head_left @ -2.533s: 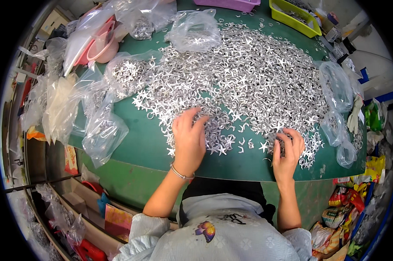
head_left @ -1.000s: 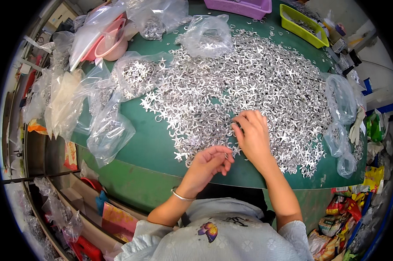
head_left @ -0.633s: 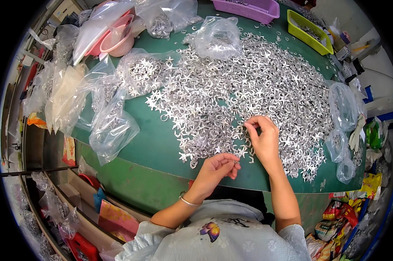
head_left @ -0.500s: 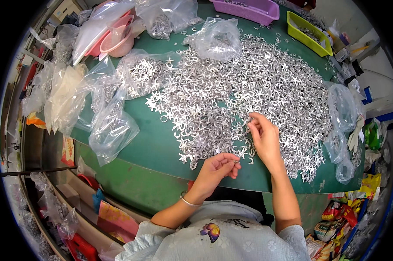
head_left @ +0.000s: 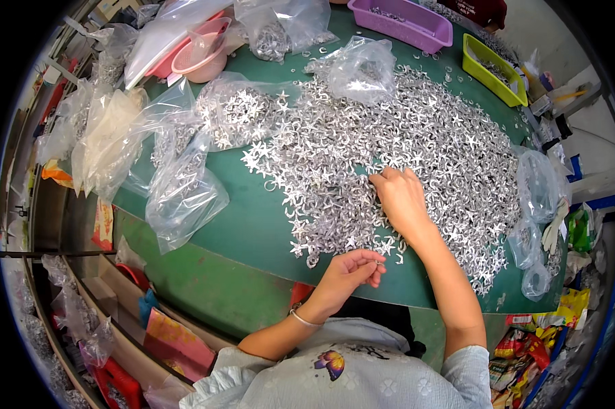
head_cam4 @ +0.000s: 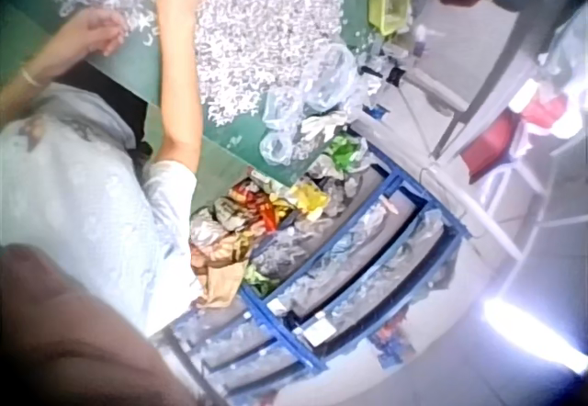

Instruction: The person sorts through a pile of star-shaped metal parts on a green table by hand, picking up individual pieces to inspect them and placing selected parts into plastic bags.

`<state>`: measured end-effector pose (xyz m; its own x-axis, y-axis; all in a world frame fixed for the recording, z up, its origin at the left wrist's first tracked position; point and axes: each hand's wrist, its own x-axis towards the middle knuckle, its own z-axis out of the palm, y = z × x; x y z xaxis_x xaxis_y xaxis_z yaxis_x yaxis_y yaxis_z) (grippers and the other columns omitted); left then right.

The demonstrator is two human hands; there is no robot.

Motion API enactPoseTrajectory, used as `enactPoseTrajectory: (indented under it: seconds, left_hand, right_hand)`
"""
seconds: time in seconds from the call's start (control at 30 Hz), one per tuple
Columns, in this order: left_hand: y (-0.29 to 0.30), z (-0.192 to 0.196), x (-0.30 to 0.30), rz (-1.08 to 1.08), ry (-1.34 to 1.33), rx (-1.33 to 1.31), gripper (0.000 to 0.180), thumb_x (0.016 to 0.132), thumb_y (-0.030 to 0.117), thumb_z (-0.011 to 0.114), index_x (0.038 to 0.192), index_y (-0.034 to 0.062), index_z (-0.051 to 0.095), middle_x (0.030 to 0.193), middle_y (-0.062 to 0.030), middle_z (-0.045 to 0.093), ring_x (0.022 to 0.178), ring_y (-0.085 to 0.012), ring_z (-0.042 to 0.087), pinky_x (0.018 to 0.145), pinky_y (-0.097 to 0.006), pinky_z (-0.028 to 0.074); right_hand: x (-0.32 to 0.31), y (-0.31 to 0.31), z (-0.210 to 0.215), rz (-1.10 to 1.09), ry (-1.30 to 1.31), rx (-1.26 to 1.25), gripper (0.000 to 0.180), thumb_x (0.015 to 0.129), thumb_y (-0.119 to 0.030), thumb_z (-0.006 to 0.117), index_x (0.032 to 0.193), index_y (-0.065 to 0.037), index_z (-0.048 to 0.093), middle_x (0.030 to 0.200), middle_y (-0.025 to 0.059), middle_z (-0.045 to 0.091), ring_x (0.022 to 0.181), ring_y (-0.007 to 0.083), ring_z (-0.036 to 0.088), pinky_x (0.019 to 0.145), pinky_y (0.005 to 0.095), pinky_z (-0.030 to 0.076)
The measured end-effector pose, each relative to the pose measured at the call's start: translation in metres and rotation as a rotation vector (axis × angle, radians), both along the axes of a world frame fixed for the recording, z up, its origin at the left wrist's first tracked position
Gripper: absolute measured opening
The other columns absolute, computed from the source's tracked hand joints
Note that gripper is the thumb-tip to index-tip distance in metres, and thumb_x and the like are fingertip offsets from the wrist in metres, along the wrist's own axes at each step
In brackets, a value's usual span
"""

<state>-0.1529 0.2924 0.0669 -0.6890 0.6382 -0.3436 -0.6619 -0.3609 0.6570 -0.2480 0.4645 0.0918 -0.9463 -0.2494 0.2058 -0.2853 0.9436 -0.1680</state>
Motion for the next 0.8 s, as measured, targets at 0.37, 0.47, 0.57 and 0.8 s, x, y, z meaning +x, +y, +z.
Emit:
enactPoseTrajectory:
  seconds: [0.37,0.47,0.57,0.8]
  left_hand:
    - [-0.001,-0.001,0.006,0.030,-0.009,0.024,0.021,0.097,0.006,0.054,0.114,-0.0033,0.061,0.098,-0.0070,0.065,0.081,-0.0120,0.059,0.076,-0.025,0.049]
    - [0.000,0.001,0.006,0.040,-0.001,0.015,0.021,0.097,0.006,0.054,0.114,-0.0034,0.061,0.098,-0.0072,0.065,0.081,-0.0121,0.059,0.076,-0.026,0.050]
    - [0.001,0.002,0.006,0.031,0.003,0.008,0.021,0.097,0.006,0.054,0.114,-0.0036,0.061,0.098,-0.0073,0.065,0.081,-0.0122,0.059,0.076,-0.026,0.050]
    - [0.001,0.003,0.009,0.044,0.021,-0.011,0.020,0.097,0.006,0.054,0.113,-0.0035,0.061,0.098,-0.0079,0.065,0.081,-0.0123,0.059,0.076,-0.026,0.050]
  right_hand:
    - [0.003,0.009,-0.008,-0.067,0.020,-0.227,0.004,0.080,-0.002,0.063,0.084,-0.003,0.063,0.080,0.0128,0.063,0.074,0.0321,0.062,0.078,0.0425,0.045]
    - [0.004,0.012,-0.011,-0.036,0.055,-0.279,0.010,0.081,-0.006,0.065,0.091,-0.006,0.068,0.079,0.0111,0.063,0.077,0.0305,0.063,0.077,0.0423,0.044]
    - [0.004,0.007,-0.010,-0.040,-0.007,-0.175,0.010,0.081,-0.007,0.065,0.091,-0.007,0.069,0.078,0.0093,0.063,0.080,0.0286,0.063,0.077,0.0403,0.044]
    - [0.011,0.012,-0.006,-0.154,-0.018,-0.312,0.007,0.080,-0.007,0.068,0.085,-0.004,0.064,0.081,0.0123,0.067,0.078,0.0310,0.065,0.072,0.0410,0.047]
